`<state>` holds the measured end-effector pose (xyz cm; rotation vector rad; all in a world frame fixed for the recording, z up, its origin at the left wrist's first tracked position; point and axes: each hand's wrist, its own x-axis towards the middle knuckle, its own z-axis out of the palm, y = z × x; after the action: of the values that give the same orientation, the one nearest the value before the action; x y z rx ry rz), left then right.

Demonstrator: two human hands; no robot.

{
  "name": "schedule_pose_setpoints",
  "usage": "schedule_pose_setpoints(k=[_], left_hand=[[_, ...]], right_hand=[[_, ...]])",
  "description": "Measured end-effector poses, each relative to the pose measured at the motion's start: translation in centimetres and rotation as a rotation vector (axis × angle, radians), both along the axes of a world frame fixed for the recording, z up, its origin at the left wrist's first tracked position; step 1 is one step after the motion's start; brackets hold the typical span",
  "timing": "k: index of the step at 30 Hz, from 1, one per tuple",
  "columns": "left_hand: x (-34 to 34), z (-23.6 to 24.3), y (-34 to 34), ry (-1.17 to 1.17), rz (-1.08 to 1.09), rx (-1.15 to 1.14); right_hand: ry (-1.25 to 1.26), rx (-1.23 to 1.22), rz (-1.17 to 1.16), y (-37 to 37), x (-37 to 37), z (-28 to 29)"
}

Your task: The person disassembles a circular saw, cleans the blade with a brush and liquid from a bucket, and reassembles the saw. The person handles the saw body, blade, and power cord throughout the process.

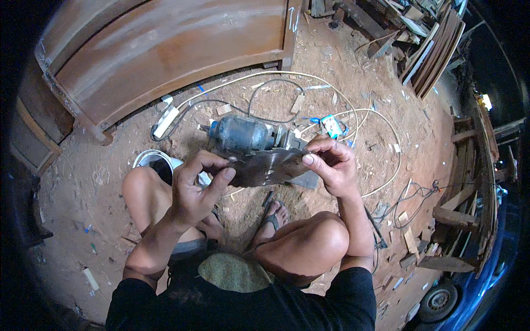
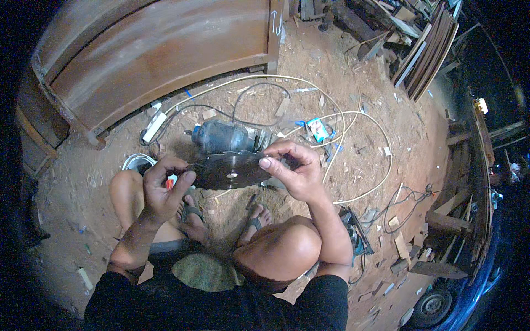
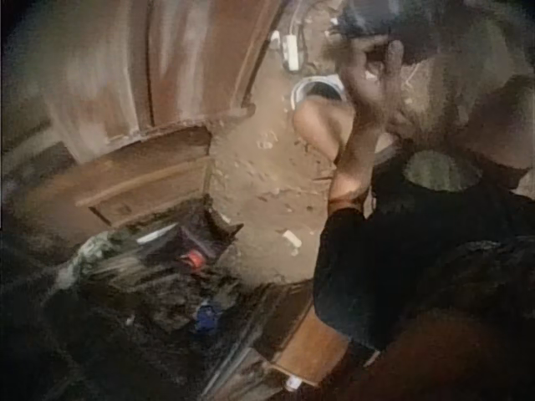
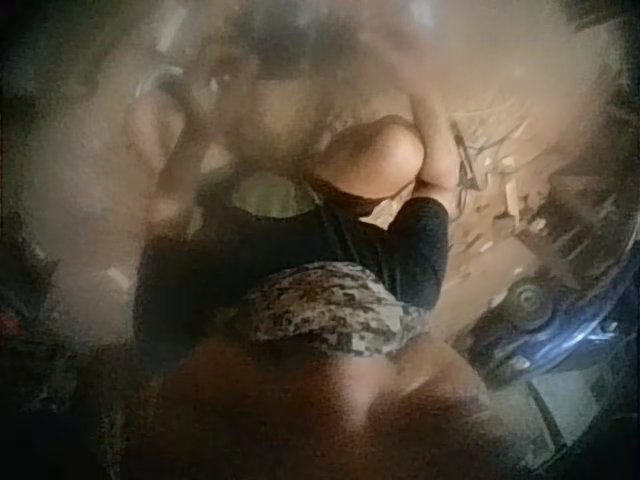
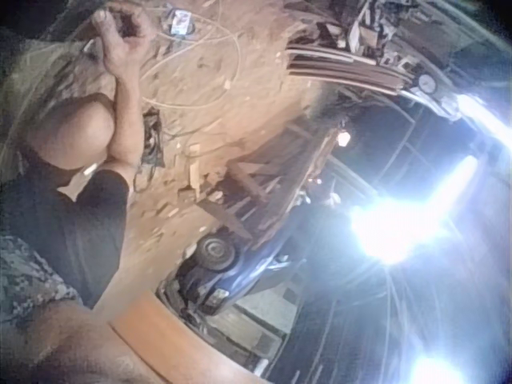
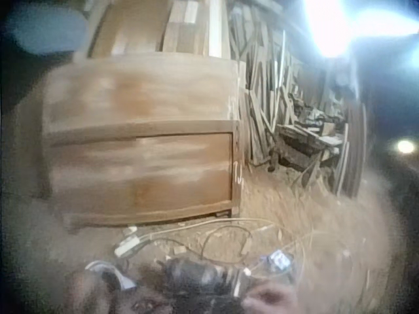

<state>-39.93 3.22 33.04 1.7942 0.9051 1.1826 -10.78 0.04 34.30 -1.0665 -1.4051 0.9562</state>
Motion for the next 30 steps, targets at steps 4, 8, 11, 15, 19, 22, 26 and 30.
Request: schedule_pose_setpoints(k=[4,8,11,15,19,22,26,30], left_hand=[[1.9,-4.3,0.4,0.016,0.0,-0.125],[3.2,-8.1,0.2,0.025,-0.06,-0.415],[4.6,-10.8,-0.1,0.07,-0.019,-0.418],[5.7,-13.4,-0.4,0.18,-0.036,-0.439],[5.5,-17.4,-0.9,0.235,-0.042,-0.499],[5.5,-19.8,-1.0,0.21,-0.069,-0.565],[5.9,-21.9,-0.7,0.231,-0.074,-0.63],[6.6,-23.2,-0.1,0.247,-0.054,-0.654]], right_hand=[[-0.059,-0.034,-0.02,0.0,1.1,-2.8],[-0.103,-0.057,-0.087,-0.7,1.9,-7.1],[0.02,-0.186,-0.166,-1.9,2.0,-11.6],[0.206,-0.333,-0.225,-3.4,2.0,-16.9],[0.354,-0.427,-0.222,-4.8,1.2,-21.1],[0.418,-0.497,-0.217,-5.1,1.2,-22.6],[0.432,-0.561,-0.273,-5.3,1.2,-23.9],[0.402,-0.629,-0.294,-5.2,0.7,-27.6]])
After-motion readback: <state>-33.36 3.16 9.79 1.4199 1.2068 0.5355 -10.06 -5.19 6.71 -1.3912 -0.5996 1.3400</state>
